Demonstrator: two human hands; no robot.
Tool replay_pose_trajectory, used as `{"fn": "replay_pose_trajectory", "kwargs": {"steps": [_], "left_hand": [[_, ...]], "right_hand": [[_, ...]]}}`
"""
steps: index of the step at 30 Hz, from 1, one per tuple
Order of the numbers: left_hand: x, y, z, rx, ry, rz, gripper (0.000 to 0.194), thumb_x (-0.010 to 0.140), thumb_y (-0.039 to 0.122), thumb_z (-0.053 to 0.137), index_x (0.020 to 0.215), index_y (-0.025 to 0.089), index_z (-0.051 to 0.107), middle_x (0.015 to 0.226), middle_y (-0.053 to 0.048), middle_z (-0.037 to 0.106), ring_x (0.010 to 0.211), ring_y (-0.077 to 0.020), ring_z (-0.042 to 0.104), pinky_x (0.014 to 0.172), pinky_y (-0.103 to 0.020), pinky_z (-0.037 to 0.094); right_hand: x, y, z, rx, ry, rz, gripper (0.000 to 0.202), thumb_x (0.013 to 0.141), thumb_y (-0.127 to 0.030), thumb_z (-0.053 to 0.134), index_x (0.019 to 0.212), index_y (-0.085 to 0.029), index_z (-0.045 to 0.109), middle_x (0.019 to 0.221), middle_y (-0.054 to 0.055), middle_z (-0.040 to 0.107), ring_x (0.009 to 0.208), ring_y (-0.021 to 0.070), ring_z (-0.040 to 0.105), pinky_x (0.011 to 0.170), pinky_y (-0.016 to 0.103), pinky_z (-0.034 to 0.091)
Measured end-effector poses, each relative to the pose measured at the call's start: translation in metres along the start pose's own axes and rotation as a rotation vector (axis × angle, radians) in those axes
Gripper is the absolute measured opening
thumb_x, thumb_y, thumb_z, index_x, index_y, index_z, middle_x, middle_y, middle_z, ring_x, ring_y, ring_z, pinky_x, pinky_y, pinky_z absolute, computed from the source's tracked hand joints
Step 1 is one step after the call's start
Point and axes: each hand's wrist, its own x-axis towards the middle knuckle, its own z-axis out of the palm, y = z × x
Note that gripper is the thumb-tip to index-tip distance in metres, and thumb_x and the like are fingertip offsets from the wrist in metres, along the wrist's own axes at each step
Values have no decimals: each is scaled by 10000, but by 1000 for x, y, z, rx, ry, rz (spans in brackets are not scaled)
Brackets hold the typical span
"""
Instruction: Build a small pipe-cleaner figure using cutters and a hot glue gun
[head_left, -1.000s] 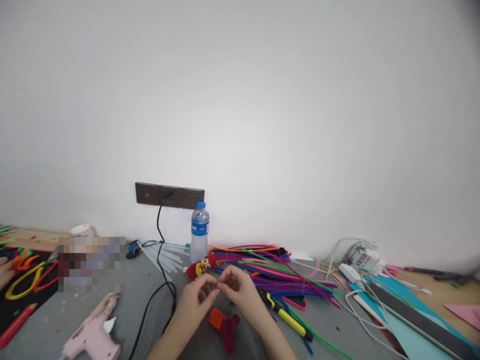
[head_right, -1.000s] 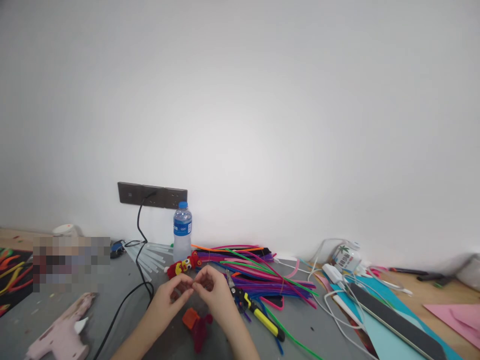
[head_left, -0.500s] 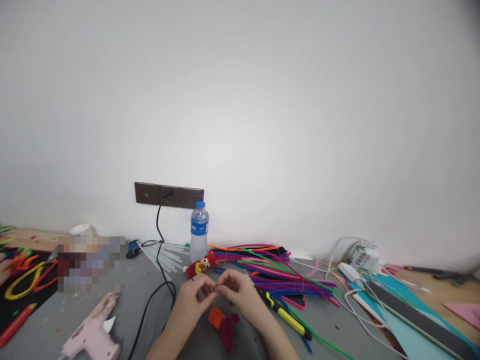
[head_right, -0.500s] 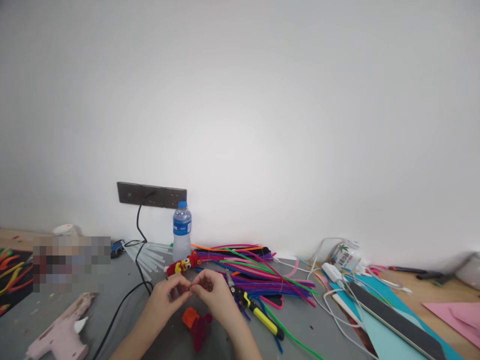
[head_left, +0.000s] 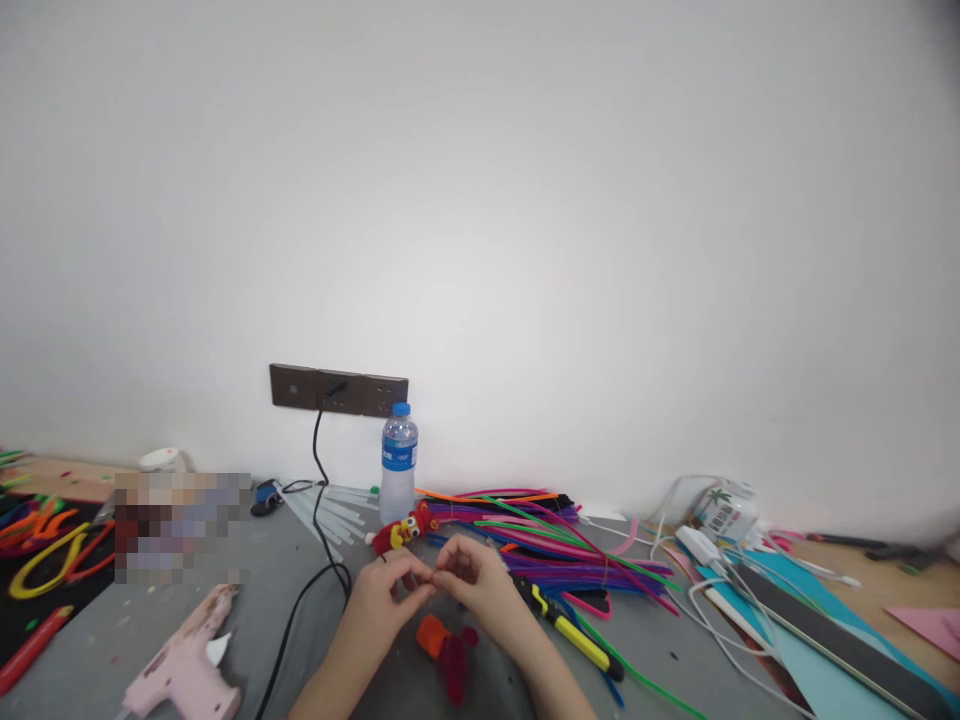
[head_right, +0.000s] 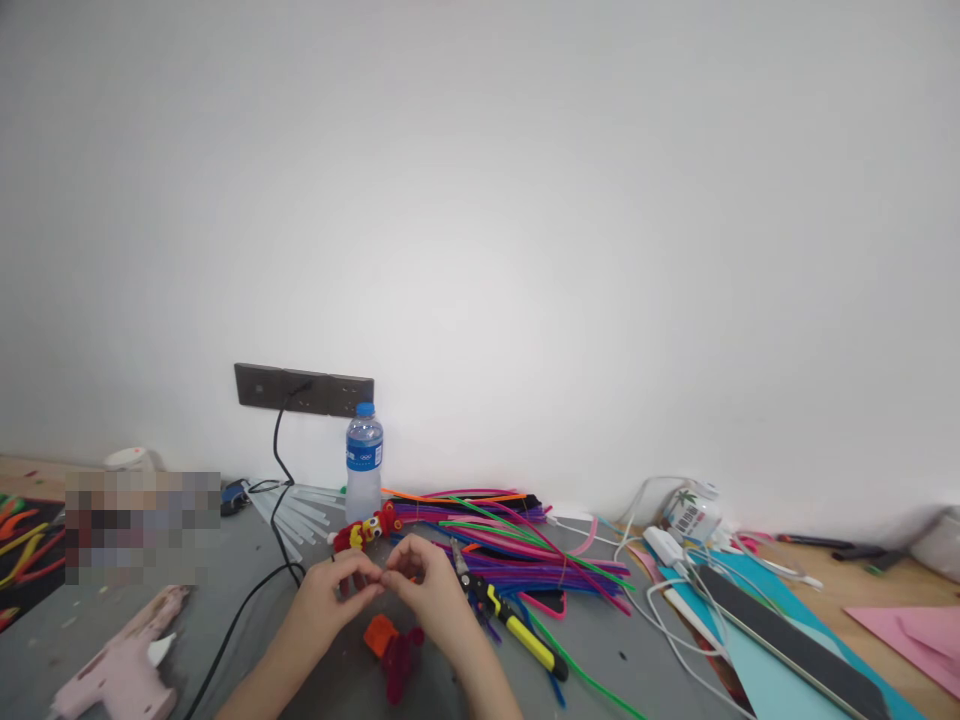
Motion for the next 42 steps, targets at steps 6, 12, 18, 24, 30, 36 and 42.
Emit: {"fn": "replay_pose_trajectory", "kwargs": {"steps": [6,12,18,24,30,36,42], "left_hand": [[0,0,-1,7,17,21,89,717,254,681,675,206,743,658,-27,721,592,-170,618,541,-235,441],[-1,-6,0,3,4,62,88,745,238,697,730,229,784,720,-49,754,685,-201,654,651,-277,501],[-2,-1,-2,19,-28,62,131,783,219,660,783,230,791,729,-52,750,663,-193,640,648,-276,505],[-4,8,-4,48,-66,82,155,806,170,619,807,212,768,778,-54,735,732,-196,651,671,-267,495],[-4,12,-6,82,-77,100,171,794,126,577,757,190,731,766,-47,708,749,-189,635,696,-262,471],[-7,21,-12,25,-308,33,158,806,176,604,758,208,750,707,-7,682,709,-165,591,637,-235,393],[-4,12,-1,-2,-155,-5,152,811,172,551,743,172,686,684,-12,665,642,-157,591,583,-225,394]], "right_hand": [[-3,-5,-3,22,-45,13,137,708,-297,705,708,-186,626,646,-18,626,607,145,551,593,252,398],[-6,-7,-6,58,-75,19,140,722,-289,711,789,-188,641,718,-7,644,657,155,574,618,252,406],[-10,-13,-9,25,-140,-4,152,786,-261,653,919,-196,616,667,-49,547,599,120,476,574,231,324],[-12,-17,-10,1,-169,-9,212,793,-260,636,984,-204,563,651,-70,497,579,111,429,570,229,302],[-13,-16,-11,105,-233,29,264,783,-259,666,1013,-207,547,670,-71,525,598,102,451,580,221,304],[-16,-8,-24,233,-443,163,408,709,-317,778,1028,-201,552,671,-57,620,592,95,511,575,211,317],[-9,0,-27,162,-214,127,364,701,-422,761,919,-198,576,644,-31,659,607,137,584,628,256,398]]}}
